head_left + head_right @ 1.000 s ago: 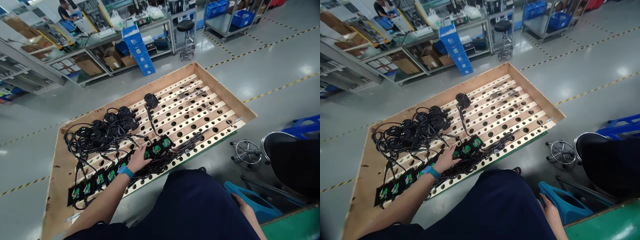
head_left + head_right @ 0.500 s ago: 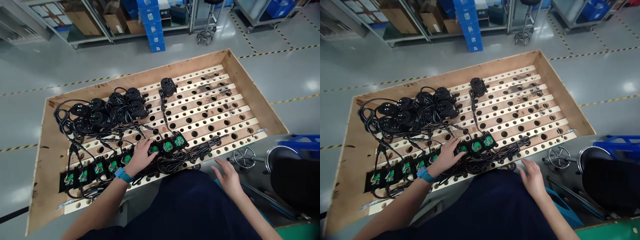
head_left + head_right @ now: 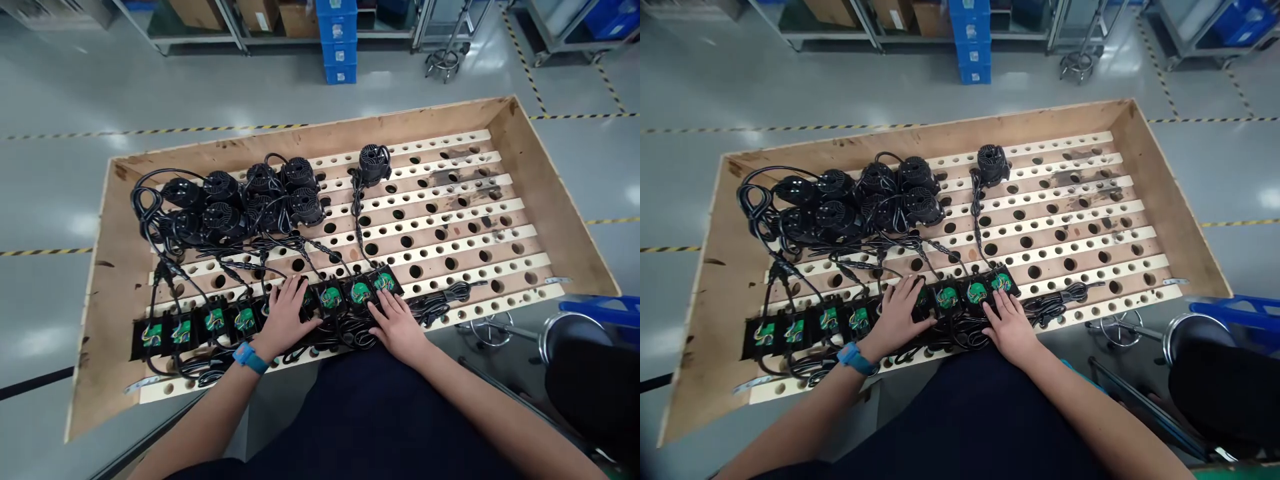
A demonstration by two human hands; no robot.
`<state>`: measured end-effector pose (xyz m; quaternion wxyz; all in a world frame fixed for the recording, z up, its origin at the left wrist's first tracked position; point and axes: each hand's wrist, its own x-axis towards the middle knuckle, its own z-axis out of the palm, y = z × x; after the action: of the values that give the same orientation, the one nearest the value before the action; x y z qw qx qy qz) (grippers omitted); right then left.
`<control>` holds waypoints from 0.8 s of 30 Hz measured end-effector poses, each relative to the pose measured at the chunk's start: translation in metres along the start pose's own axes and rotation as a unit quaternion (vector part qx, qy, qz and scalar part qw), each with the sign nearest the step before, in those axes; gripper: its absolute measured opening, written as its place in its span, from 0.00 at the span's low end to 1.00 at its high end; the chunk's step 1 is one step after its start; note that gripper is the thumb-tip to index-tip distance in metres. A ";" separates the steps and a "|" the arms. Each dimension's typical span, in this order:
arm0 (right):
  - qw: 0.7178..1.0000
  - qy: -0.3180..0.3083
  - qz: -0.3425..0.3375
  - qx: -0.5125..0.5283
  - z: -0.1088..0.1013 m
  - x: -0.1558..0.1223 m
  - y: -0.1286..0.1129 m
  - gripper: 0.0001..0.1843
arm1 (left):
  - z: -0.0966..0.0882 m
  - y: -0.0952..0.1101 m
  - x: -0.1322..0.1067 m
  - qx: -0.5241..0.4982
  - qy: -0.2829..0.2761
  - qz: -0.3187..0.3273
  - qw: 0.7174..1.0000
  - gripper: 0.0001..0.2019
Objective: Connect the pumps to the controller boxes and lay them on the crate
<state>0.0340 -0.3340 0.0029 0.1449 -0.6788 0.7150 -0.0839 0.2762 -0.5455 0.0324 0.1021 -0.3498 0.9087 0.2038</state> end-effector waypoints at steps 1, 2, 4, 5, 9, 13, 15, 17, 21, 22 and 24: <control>1.000 -0.003 0.002 -0.001 0.001 -0.001 -0.002 0.30 | 0.003 0.001 -0.001 0.003 0.001 0.007 1.000 0.45; 1.000 -0.006 0.004 0.001 0.000 -0.001 -0.003 0.31 | 0.005 0.001 -0.002 0.004 0.002 0.014 1.000 0.45; 1.000 -0.002 0.011 0.010 -0.003 -0.003 -0.007 0.32 | 0.007 -0.001 -0.002 0.000 0.003 0.030 1.000 0.45; 1.000 0.006 0.015 0.018 -0.007 -0.004 -0.008 0.32 | 0.006 -0.003 -0.002 -0.005 0.004 0.036 0.999 0.46; 0.988 0.115 0.076 0.075 -0.031 -0.027 -0.003 0.31 | -0.012 -0.011 0.003 -0.076 0.023 0.035 0.996 0.45; 0.927 0.259 0.256 0.092 -0.050 -0.090 0.014 0.24 | -0.041 -0.021 0.017 -0.175 0.099 -0.027 0.979 0.35; 0.880 0.277 0.374 0.095 -0.043 -0.133 0.018 0.25 | -0.052 -0.023 0.029 -0.203 0.139 -0.052 0.968 0.31; 0.814 0.262 0.503 0.124 -0.024 -0.178 0.018 0.30 | -0.061 -0.018 0.045 -0.230 0.164 -0.055 0.958 0.28; 0.678 0.194 0.675 0.217 0.038 -0.252 -0.003 0.35 | -0.072 0.018 0.069 -0.279 0.177 -0.006 0.944 0.26; 0.665 0.172 0.682 0.250 0.054 -0.267 -0.016 0.33 | -0.074 0.031 0.069 -0.278 0.168 0.003 0.946 0.26; 0.660 0.137 0.665 0.322 0.083 -0.288 -0.050 0.27 | -0.072 0.055 0.059 -0.243 0.135 0.011 0.961 0.24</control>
<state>0.1179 -0.0438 -0.0326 0.2716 0.0858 0.9161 -0.2821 0.1929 -0.5753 0.0941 -0.1115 -0.3782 0.8411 0.3702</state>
